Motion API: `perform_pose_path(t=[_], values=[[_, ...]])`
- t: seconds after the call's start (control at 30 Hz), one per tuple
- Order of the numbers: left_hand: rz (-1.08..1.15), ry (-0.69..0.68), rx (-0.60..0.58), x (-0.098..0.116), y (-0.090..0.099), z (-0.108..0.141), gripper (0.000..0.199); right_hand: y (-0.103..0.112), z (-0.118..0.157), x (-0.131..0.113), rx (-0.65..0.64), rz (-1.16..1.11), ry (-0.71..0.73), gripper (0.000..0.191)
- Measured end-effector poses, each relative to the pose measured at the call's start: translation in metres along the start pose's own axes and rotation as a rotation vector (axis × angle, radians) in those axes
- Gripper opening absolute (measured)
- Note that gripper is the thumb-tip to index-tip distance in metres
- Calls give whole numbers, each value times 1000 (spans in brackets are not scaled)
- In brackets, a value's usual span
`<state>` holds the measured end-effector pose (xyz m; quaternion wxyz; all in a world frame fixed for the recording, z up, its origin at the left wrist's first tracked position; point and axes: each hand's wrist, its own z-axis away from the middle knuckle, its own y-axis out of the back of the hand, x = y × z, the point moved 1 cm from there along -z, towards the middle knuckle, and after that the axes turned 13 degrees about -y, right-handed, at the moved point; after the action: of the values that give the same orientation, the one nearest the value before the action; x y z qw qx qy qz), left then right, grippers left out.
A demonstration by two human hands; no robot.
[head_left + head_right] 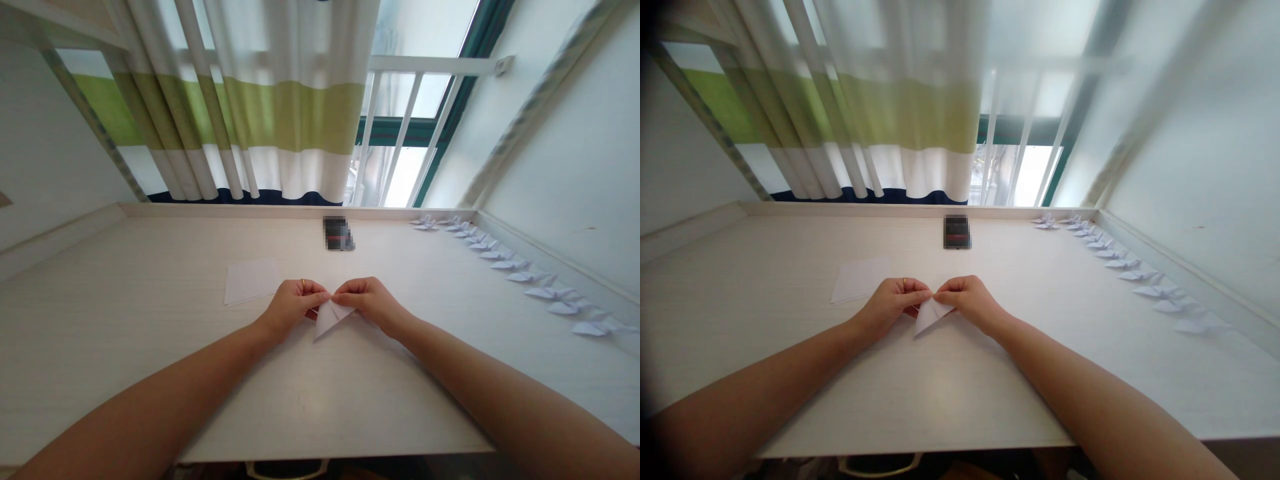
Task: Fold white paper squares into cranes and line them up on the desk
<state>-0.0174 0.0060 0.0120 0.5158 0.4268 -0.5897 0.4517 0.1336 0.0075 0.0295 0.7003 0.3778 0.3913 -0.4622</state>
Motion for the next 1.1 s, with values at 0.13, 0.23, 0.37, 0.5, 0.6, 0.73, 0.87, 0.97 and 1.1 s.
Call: perform_pose_path(t=[0.13, 0.23, 0.37, 0.5, 0.6, 0.73, 0.87, 0.97, 1.1], values=[[8, -24, 53, 0, 3, -3, 19, 3, -1, -2, -27, -90, -7, 6], [11, -38, 103, 1, 11, -7, 20, 9, -3, -2, -30, -101, 6, 6], [18, -50, 173, 3, 27, -17, 22, 20, -6, -4, -3, -132, 34, 6], [50, -78, 236, 6, 36, -21, 24, 26, -9, -5, 43, -172, 76, 7], [43, -63, 155, 6, 28, -16, 23, 22, -11, -2, 42, -182, 93, 13], [53, -27, 46, 3, 16, -9, 21, 13, -12, 3, -36, -212, 86, 31], [50, -23, 29, 2, 14, -8, 21, 12, -12, 5, -108, -218, 67, 39], [43, -19, 17, 1, 14, -8, 21, 13, -12, 5, -135, -133, 40, 34], [1, -24, -4, 0, 12, -6, 21, 7, -7, 5, -176, -6, 47, 20]])
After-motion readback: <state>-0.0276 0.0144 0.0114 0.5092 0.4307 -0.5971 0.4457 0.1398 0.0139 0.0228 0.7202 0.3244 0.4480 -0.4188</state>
